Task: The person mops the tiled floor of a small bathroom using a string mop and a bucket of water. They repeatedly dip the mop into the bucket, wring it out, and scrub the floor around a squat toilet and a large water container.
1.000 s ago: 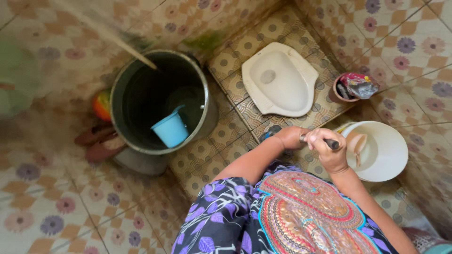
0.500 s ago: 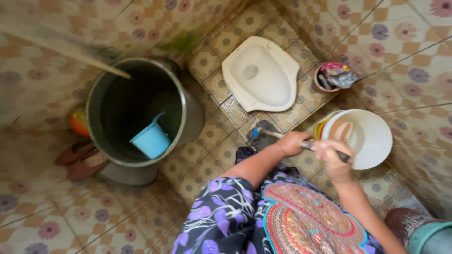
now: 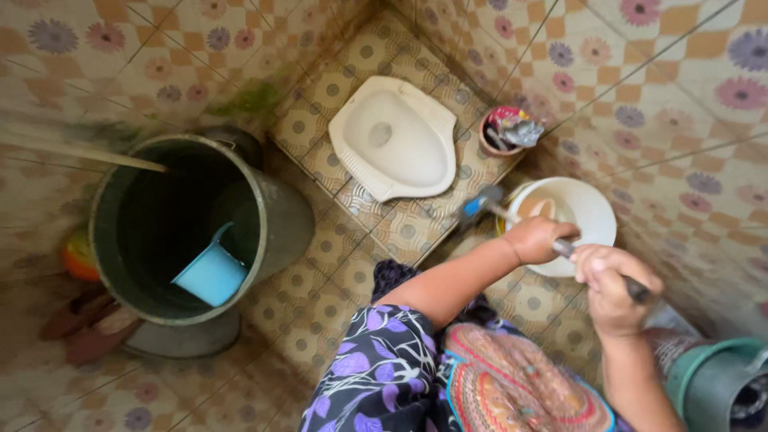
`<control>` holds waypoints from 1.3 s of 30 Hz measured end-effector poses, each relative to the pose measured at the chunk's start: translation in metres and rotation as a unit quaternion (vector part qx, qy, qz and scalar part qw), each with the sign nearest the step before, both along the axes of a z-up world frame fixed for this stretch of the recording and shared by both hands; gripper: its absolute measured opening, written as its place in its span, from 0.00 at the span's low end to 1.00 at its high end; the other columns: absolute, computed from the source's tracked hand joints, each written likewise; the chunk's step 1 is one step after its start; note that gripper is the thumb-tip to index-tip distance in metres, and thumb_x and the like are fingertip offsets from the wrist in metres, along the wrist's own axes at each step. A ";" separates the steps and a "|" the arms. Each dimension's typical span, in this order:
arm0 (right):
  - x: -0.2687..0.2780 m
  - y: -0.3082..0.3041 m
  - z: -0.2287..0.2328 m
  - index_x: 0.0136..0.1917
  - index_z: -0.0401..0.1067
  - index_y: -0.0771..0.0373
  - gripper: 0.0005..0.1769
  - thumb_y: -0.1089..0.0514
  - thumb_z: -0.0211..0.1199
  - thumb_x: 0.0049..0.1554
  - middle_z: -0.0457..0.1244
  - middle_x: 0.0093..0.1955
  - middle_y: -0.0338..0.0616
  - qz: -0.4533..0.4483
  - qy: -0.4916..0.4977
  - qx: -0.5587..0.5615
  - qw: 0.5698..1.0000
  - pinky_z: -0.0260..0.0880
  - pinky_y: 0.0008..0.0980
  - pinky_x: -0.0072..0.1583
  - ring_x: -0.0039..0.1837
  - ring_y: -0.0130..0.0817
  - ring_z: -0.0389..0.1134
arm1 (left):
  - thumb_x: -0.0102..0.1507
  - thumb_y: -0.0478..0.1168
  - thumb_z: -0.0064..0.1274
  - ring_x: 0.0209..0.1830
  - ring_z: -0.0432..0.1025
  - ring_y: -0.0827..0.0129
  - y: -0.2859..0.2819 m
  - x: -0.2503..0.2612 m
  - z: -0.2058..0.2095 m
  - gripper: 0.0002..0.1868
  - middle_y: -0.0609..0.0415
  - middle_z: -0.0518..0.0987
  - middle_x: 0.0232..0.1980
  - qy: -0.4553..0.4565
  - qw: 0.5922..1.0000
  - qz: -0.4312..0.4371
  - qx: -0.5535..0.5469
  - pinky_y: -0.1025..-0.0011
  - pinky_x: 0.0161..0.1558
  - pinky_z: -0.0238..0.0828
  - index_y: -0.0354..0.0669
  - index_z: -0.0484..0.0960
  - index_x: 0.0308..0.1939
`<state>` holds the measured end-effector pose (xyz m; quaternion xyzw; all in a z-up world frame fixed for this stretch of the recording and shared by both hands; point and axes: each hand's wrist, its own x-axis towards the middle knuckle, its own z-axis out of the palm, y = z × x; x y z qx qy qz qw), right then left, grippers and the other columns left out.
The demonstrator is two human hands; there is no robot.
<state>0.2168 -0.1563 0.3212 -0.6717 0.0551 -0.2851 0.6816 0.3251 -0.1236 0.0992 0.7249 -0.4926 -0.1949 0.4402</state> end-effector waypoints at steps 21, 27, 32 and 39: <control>0.022 0.043 -0.070 0.34 0.64 0.71 0.11 0.69 0.54 0.58 0.63 0.37 0.47 0.040 0.082 -0.194 0.977 0.71 0.39 0.56 0.43 0.39 0.68 | 0.61 0.44 0.54 0.44 0.81 0.53 0.037 0.033 -0.096 0.07 0.51 0.86 0.42 0.039 0.997 0.040 -0.053 0.59 0.48 0.78 0.53 0.86 0.40; 0.049 0.044 -0.056 0.34 0.63 0.70 0.10 0.68 0.52 0.59 0.61 0.34 0.46 0.108 0.076 -0.055 0.990 0.71 0.40 0.59 0.40 0.37 0.63 | 0.58 0.47 0.56 0.44 0.80 0.52 0.063 0.027 -0.059 0.10 0.49 0.86 0.43 0.047 0.993 0.103 -0.039 0.59 0.50 0.78 0.53 0.87 0.41; 0.047 0.052 -0.045 0.29 0.59 0.67 0.16 0.65 0.51 0.60 0.57 0.27 0.43 0.147 0.133 0.019 0.980 0.70 0.40 0.57 0.34 0.32 0.59 | 0.61 0.47 0.53 0.45 0.80 0.49 0.105 0.012 -0.027 0.12 0.45 0.85 0.44 0.135 0.980 0.136 0.059 0.57 0.49 0.77 0.53 0.87 0.44; 0.070 0.107 -0.044 0.28 0.58 0.66 0.18 0.65 0.52 0.60 0.55 0.27 0.41 0.182 0.121 0.035 0.975 0.68 0.40 0.53 0.33 0.32 0.58 | 0.62 0.49 0.54 0.45 0.80 0.48 0.165 0.025 -0.029 0.12 0.44 0.85 0.44 0.115 0.973 0.156 0.128 0.54 0.48 0.77 0.54 0.85 0.45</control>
